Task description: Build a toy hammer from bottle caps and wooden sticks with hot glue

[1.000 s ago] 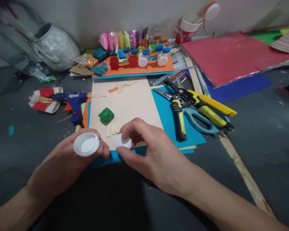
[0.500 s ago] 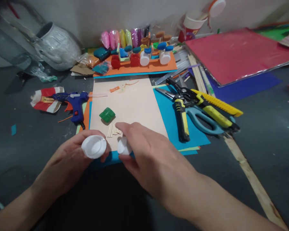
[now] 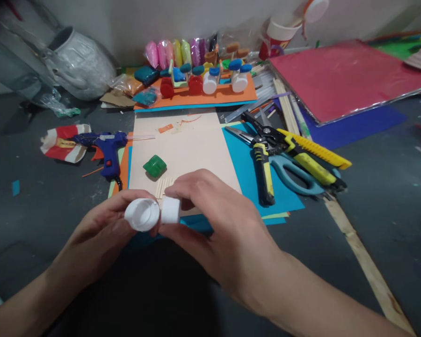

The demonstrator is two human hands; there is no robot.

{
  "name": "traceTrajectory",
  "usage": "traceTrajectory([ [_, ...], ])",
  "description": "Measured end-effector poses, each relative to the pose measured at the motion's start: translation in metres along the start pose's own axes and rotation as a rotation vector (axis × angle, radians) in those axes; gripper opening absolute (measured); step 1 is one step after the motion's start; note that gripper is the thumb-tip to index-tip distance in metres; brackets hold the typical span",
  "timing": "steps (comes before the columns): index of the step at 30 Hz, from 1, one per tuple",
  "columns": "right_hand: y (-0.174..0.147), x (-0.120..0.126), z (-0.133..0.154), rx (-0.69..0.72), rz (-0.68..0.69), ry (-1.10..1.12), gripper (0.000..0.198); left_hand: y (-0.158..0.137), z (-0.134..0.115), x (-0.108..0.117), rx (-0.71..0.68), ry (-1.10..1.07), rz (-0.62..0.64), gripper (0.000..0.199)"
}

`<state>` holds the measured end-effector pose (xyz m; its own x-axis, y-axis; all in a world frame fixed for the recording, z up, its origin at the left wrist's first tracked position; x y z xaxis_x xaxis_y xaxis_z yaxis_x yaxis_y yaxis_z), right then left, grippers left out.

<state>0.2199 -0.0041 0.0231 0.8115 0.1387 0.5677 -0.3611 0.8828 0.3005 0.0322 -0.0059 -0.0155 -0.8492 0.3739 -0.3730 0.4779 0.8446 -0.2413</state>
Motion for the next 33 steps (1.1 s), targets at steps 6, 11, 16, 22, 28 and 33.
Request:
traceTrajectory([
  [6, -0.0003, 0.0005, 0.002, 0.06, -0.009, -0.032, 0.021, 0.0014, -0.004, -0.0046, -0.032, 0.042, -0.036, 0.024],
  [11, -0.0011, -0.0009, 0.002, 0.085, 0.011, -0.033, 0.02, 0.0001, -0.004, -0.0056, 0.017, 0.122, -0.04, 0.024],
  [16, -0.0011, -0.001, 0.0018, 0.094, 0.028, -0.029, 0.022, -0.001, -0.0064, -0.007, 0.011, 0.168, -0.049, 0.023],
  [22, -0.0025, -0.0015, 0.002, 0.099, 0.024, -0.002, 0.025, -0.0017, -0.0076, -0.0072, -0.004, 0.209, -0.049, 0.022],
  [28, -0.0024, -0.0002, 0.0026, 0.098, 0.017, -0.011, 0.023, 0.0004, -0.0076, -0.0081, -0.008, 0.215, -0.063, 0.023],
  [33, -0.0018, -0.0017, 0.0022, 0.1, 0.014, -0.03, 0.023, -0.0002, -0.0071, -0.0073, -0.013, 0.221, -0.065, 0.023],
])
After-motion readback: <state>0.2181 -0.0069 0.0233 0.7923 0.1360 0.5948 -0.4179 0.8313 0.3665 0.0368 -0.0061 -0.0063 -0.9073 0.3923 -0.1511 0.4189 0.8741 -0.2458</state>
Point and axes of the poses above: each hand's wrist, its own y-axis towards the middle knuckle, its own x-axis out of the back of the hand, z = x × y, the point moved 3 cm from there along y, towards the middle knuckle, and after that the axes turned 1 degree about z, right-handed, at the moved point
